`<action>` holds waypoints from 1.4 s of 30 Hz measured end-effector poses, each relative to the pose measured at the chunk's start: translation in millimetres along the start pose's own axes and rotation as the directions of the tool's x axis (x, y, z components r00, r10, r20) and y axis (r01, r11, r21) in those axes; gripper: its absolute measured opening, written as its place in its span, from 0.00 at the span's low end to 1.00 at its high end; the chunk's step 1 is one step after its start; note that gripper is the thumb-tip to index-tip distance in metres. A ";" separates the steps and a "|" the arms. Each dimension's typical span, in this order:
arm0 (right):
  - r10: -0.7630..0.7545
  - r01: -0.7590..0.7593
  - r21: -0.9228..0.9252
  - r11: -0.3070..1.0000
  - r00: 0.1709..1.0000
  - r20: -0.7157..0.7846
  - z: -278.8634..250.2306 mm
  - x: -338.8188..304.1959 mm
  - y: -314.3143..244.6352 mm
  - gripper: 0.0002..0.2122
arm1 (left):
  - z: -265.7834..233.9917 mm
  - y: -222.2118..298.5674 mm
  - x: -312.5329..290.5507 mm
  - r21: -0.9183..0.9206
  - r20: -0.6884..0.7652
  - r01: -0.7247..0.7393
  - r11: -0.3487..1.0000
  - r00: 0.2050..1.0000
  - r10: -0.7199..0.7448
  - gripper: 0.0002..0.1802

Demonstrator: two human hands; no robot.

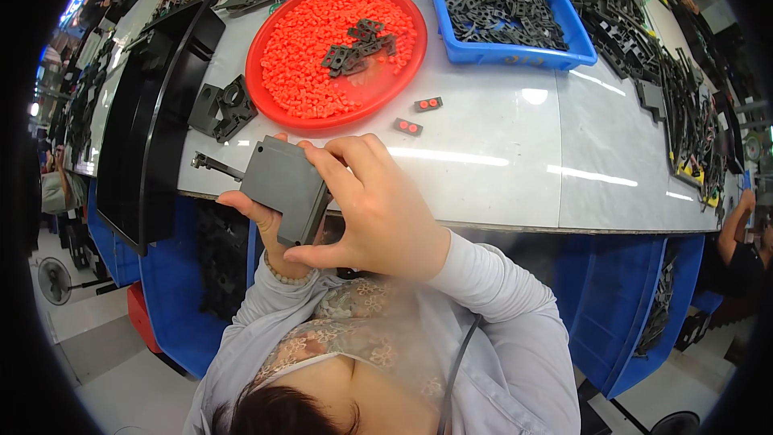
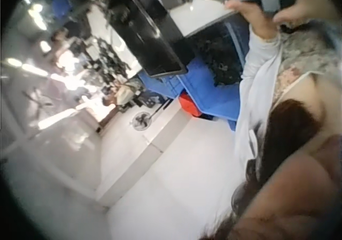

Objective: Assembling internal components, wiring, and a cooling fan into a plastic electronic housing.

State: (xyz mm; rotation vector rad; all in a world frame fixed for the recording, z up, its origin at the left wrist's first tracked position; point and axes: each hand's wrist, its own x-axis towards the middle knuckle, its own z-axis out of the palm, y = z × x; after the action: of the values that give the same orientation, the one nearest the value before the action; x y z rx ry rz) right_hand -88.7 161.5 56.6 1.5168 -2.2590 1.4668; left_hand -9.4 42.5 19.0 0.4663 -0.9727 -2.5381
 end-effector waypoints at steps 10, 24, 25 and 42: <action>-0.024 0.025 0.029 0.999 0.999 -0.028 -1.7 0.3 0.9 0.41 | -12.5 1.7 -1.1 -0.088 0.162 0.025 0.996 0.987 -0.011 0.48; 0.021 -0.019 0.038 0.999 0.999 -0.044 6.1 2.5 1.1 0.41 | -7.4 3.4 0.9 -0.128 -0.029 0.011 0.992 0.999 -0.015 0.47; 0.016 -0.014 0.036 0.999 0.999 -0.044 6.1 2.9 1.8 0.42 | -8.9 3.5 1.7 -0.123 -0.013 0.010 0.992 1.000 -0.011 0.47; 0.003 -0.002 0.025 1.000 0.999 -0.038 6.7 6.8 3.7 0.40 | -2.8 9.4 4.3 -0.148 -0.083 0.012 0.989 0.996 -0.025 0.46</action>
State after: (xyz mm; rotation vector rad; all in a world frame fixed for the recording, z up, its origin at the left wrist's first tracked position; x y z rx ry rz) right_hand -92.2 152.2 53.8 1.4796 -2.2303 1.5172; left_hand -9.8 32.6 22.7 0.5362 -0.7476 -2.5615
